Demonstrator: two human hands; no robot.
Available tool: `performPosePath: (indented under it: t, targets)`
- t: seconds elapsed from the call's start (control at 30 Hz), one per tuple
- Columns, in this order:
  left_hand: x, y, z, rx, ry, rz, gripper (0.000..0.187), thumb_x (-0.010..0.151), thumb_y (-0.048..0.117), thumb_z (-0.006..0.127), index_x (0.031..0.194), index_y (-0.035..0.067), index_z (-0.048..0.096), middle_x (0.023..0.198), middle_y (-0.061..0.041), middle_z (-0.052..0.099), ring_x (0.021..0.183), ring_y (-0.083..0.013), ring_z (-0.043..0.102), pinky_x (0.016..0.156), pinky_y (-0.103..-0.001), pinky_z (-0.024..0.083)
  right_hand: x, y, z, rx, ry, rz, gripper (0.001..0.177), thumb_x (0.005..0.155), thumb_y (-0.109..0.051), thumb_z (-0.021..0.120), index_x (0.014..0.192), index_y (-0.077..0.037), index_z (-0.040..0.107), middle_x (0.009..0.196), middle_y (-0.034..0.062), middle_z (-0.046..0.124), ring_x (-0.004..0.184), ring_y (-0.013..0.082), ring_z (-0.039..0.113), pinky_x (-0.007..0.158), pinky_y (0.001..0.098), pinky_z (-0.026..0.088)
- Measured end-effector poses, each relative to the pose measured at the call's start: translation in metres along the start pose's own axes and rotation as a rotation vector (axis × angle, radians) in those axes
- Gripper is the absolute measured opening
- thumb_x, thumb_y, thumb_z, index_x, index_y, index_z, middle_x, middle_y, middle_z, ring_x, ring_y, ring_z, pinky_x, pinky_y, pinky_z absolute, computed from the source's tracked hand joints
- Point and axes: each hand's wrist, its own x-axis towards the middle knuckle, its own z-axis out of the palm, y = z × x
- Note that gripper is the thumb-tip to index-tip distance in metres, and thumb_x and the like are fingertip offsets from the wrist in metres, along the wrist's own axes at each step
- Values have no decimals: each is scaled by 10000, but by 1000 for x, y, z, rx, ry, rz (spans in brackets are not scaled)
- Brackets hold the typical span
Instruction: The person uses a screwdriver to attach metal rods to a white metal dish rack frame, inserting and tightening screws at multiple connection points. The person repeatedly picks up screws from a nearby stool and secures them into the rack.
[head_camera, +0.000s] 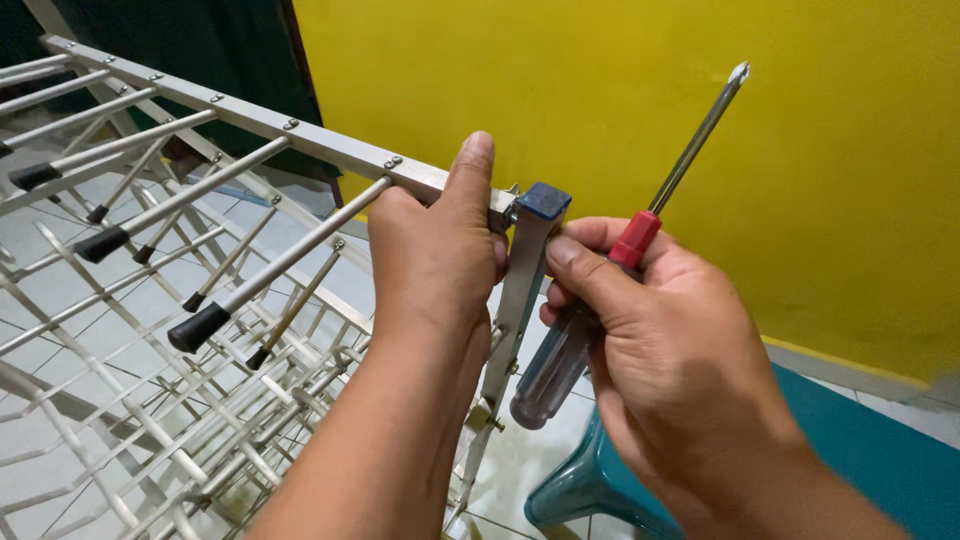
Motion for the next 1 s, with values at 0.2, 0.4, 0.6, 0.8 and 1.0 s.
performPosePath:
  t: [0.2, 0.4, 0.6, 0.8, 1.0]
  targets:
    - [-2, 2, -1, 135, 20, 68, 287, 873, 233, 739, 820, -10, 595, 614, -71, 592, 412, -136, 489, 348, -323, 373, 0, 3, 8, -50, 135, 23, 137, 942, -127, 661, 971, 6, 648, 807, 83, 625, 718, 162, 565, 692, 289, 503]
    - [-1, 2, -1, 188, -35, 224, 267, 869, 235, 766, 932, -1, 659, 753, -44, 689, 586, -94, 598, 490, -278, 497, 0, 5, 12, 2, 125, 34, 221, 1015, -196, 619, 989, 22, 642, 851, 86, 647, 737, 163, 557, 689, 305, 506]
    - [-2, 0, 4, 152, 35, 120, 287, 857, 230, 769, 946, -18, 657, 766, -83, 683, 599, -162, 587, 490, -345, 471, -5, 1, 11, -103, 129, -18, 197, 953, -199, 612, 948, -4, 642, 806, 65, 654, 694, 130, 554, 658, 272, 501]
    - [-2, 1, 6, 178, 84, 135, 311, 837, 248, 776, 922, -16, 635, 765, -70, 695, 615, -143, 635, 498, -329, 528, -10, -1, 7, -292, 81, -96, 152, 950, -133, 731, 1046, -18, 709, 834, 65, 668, 730, 133, 597, 650, 293, 506]
    - [-3, 5, 7, 187, 91, 36, 324, 825, 253, 772, 878, -7, 586, 692, -109, 611, 499, -200, 527, 396, -379, 407, -5, -5, 12, -199, 141, -23, 176, 928, -179, 696, 921, -5, 669, 772, 49, 656, 668, 126, 549, 621, 279, 488]
